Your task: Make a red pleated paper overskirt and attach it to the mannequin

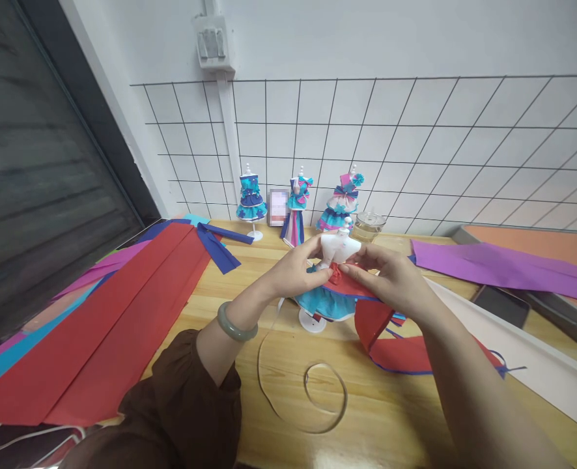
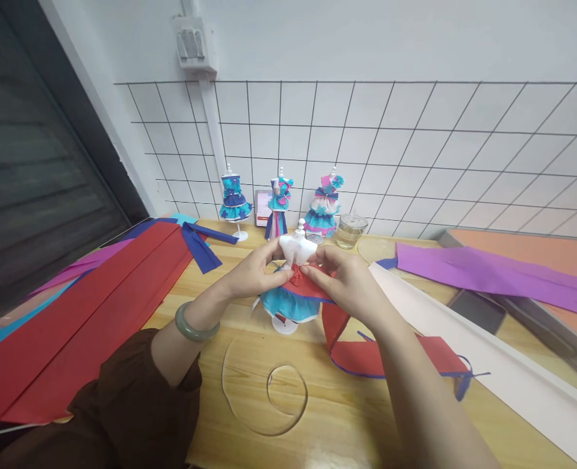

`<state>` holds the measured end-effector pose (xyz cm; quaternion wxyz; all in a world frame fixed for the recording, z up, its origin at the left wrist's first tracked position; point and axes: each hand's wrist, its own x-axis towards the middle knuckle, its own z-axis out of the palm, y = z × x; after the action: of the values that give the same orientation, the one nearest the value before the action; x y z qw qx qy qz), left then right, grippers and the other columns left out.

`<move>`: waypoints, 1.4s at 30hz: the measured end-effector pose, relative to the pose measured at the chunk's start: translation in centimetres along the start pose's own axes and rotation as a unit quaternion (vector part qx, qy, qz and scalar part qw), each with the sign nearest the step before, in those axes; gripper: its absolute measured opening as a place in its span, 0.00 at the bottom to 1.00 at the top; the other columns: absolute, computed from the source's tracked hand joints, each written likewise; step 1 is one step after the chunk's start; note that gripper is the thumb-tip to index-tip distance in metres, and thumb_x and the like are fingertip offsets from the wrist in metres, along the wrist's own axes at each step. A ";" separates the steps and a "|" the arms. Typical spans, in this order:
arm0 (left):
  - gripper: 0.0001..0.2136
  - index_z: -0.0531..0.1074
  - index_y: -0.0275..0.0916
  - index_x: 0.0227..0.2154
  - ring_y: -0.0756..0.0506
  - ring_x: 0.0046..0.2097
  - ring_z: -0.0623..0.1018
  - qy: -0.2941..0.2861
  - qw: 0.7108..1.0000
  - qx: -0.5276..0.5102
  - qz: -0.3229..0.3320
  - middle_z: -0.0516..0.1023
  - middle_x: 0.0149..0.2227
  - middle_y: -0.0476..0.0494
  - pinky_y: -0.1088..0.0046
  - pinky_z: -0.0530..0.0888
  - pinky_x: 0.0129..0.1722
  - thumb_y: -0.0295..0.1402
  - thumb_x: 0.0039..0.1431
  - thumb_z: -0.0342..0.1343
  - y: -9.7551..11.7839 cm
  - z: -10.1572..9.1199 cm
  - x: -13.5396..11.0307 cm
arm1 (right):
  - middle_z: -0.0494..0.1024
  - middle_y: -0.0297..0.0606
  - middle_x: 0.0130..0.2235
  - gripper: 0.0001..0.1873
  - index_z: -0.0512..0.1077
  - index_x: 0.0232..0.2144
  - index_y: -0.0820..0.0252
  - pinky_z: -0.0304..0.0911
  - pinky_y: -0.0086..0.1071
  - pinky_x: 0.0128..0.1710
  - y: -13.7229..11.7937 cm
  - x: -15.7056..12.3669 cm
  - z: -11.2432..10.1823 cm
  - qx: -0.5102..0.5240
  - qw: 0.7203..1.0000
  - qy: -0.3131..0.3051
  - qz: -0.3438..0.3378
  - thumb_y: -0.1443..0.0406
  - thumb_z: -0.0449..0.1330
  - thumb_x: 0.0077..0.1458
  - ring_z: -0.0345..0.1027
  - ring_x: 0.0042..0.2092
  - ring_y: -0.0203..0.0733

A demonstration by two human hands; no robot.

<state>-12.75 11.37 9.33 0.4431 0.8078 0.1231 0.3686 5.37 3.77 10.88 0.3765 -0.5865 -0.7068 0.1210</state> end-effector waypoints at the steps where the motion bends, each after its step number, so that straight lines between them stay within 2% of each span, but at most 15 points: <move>1: 0.26 0.61 0.38 0.55 0.43 0.53 0.72 -0.003 1.000 -0.005 0.002 0.72 0.50 0.40 0.65 0.68 0.54 0.24 0.50 0.53 -0.1 0.0 0.0 | 0.76 0.37 0.30 0.13 0.69 0.30 0.58 0.64 0.33 0.30 0.1 0.0 0.0 0.005 1.000 0.006 0.001 0.54 0.60 0.52 0.70 0.33 0.43; 3: 0.31 0.55 0.39 0.59 0.43 0.55 0.70 -0.005 1.000 -0.013 0.000 0.70 0.54 0.39 0.64 0.66 0.56 0.23 0.51 0.52 -0.2 0.2 0.0 | 0.75 0.38 0.31 0.15 0.68 0.35 0.59 0.65 0.33 0.29 0.2 0.1 0.1 0.029 0.999 0.014 0.002 0.54 0.61 0.51 0.70 0.32 0.42; 5: 0.34 0.50 0.40 0.62 0.43 0.56 0.69 -0.001 1.000 -0.017 -0.009 0.69 0.55 0.38 0.63 0.65 0.57 0.23 0.51 0.52 -0.3 0.3 0.0 | 0.75 0.40 0.35 0.22 0.65 0.44 0.58 0.66 0.33 0.28 0.4 0.1 0.2 0.069 0.998 0.013 -0.003 0.55 0.62 0.51 0.71 0.32 0.42; 7: 0.36 0.45 0.41 0.63 0.42 0.56 0.70 0.002 1.000 -0.022 -0.022 0.70 0.55 0.38 0.61 0.66 0.55 0.24 0.52 0.51 -0.4 0.4 0.0 | 0.74 0.41 0.39 0.31 0.58 0.54 0.56 0.68 0.34 0.31 0.4 0.1 0.3 0.101 0.995 0.009 -0.019 0.56 0.62 0.51 0.72 0.34 0.42; 9: 0.37 0.43 0.41 0.64 0.42 0.56 0.70 0.005 0.999 -0.020 -0.026 0.70 0.54 0.37 0.62 0.67 0.54 0.25 0.53 0.51 -0.5 0.4 -0.1 | 0.74 0.40 0.38 0.36 0.53 0.60 0.54 0.69 0.38 0.36 0.5 0.1 0.3 0.108 0.993 0.008 -0.037 0.56 0.61 0.52 0.72 0.37 0.43; 15: 0.34 0.43 0.46 0.64 0.42 0.56 0.69 0.005 0.996 0.084 -0.002 0.70 0.55 0.41 0.60 0.66 0.54 0.24 0.55 0.45 -0.2 -0.1 -0.1 | 0.75 0.39 0.37 0.34 0.57 0.60 0.51 0.69 0.41 0.40 0.7 0.1 0.2 0.080 0.995 0.026 -0.051 0.56 0.61 0.53 0.72 0.38 0.45; 20: 0.35 0.38 0.41 0.65 0.41 0.54 0.69 0.006 0.971 0.235 0.046 0.77 0.44 0.44 0.54 0.59 0.56 0.22 0.55 0.41 -0.4 -0.2 0.1 | 0.76 0.39 0.37 0.34 0.57 0.59 0.52 0.69 0.43 0.43 0.9 0.1 0.2 0.102 0.993 0.029 -0.046 0.58 0.62 0.52 0.72 0.41 0.46; 23: 0.35 0.37 0.40 0.65 0.40 0.57 0.66 0.010 0.960 0.273 0.064 0.74 0.50 0.42 0.54 0.58 0.58 0.23 0.55 0.41 -0.8 -0.2 0.1 | 0.77 0.41 0.40 0.34 0.58 0.58 0.53 0.69 0.43 0.43 1.0 0.1 0.2 0.131 0.990 0.024 -0.037 0.58 0.63 0.51 0.73 0.42 0.47; 26: 0.33 0.41 0.42 0.64 0.39 0.63 0.58 0.014 0.952 0.300 0.060 0.62 0.60 0.39 0.52 0.56 0.59 0.24 0.56 0.41 -1.1 -0.3 0.0 | 0.77 0.41 0.39 0.34 0.58 0.58 0.53 0.70 0.41 0.39 1.3 0.2 0.2 0.153 0.988 0.015 -0.027 0.57 0.63 0.51 0.73 0.40 0.46; 28: 0.30 0.46 0.41 0.63 0.39 0.64 0.55 0.021 0.946 0.319 0.060 0.58 0.63 0.39 0.52 0.55 0.60 0.24 0.56 0.41 -1.2 -0.4 0.0 | 0.76 0.39 0.36 0.33 0.58 0.57 0.54 0.70 0.40 0.38 1.6 0.3 0.3 0.164 0.986 0.009 -0.019 0.57 0.63 0.51 0.73 0.38 0.45; 31: 0.27 0.54 0.36 0.60 0.41 0.63 0.57 0.052 0.935 0.339 0.087 0.62 0.60 0.37 0.56 0.57 0.61 0.22 0.55 0.42 -1.2 -0.3 0.0 | 0.75 0.37 0.32 0.33 0.58 0.56 0.56 0.69 0.38 0.36 2.2 0.5 0.3 0.166 0.986 0.031 -0.008 0.56 0.63 0.50 0.73 0.36 0.44; 34: 0.23 0.62 0.35 0.54 0.42 0.56 0.64 0.073 0.918 0.367 0.134 0.68 0.53 0.37 0.61 0.62 0.57 0.21 0.52 0.46 -1.0 0.1 0.0 | 0.73 0.35 0.31 0.35 0.58 0.55 0.57 0.69 0.37 0.34 2.9 0.7 0.2 0.160 0.985 0.071 0.003 0.55 0.64 0.48 0.72 0.35 0.44; 38: 0.15 0.69 0.37 0.46 0.42 0.50 0.67 0.074 0.873 0.437 0.201 0.70 0.45 0.39 0.61 0.66 0.51 0.25 0.55 0.50 -1.0 0.9 -0.1 | 0.71 0.33 0.29 0.35 0.59 0.54 0.56 0.68 0.37 0.33 3.5 1.0 0.2 0.167 0.982 0.093 0.006 0.53 0.65 0.47 0.71 0.34 0.44; 42: 0.07 0.73 0.39 0.35 0.42 0.46 0.67 0.092 0.821 0.501 0.260 0.72 0.41 0.40 0.63 0.66 0.46 0.27 0.59 0.50 -1.5 1.5 -0.2 | 0.71 0.34 0.29 0.35 0.59 0.54 0.57 0.68 0.39 0.34 3.5 1.1 0.2 0.171 0.981 0.089 0.006 0.53 0.65 0.46 0.71 0.34 0.45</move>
<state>-11.69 11.19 7.54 -0.1480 0.8829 0.1166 0.4301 7.77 5.83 9.05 0.5319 -0.5261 -0.6358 0.1898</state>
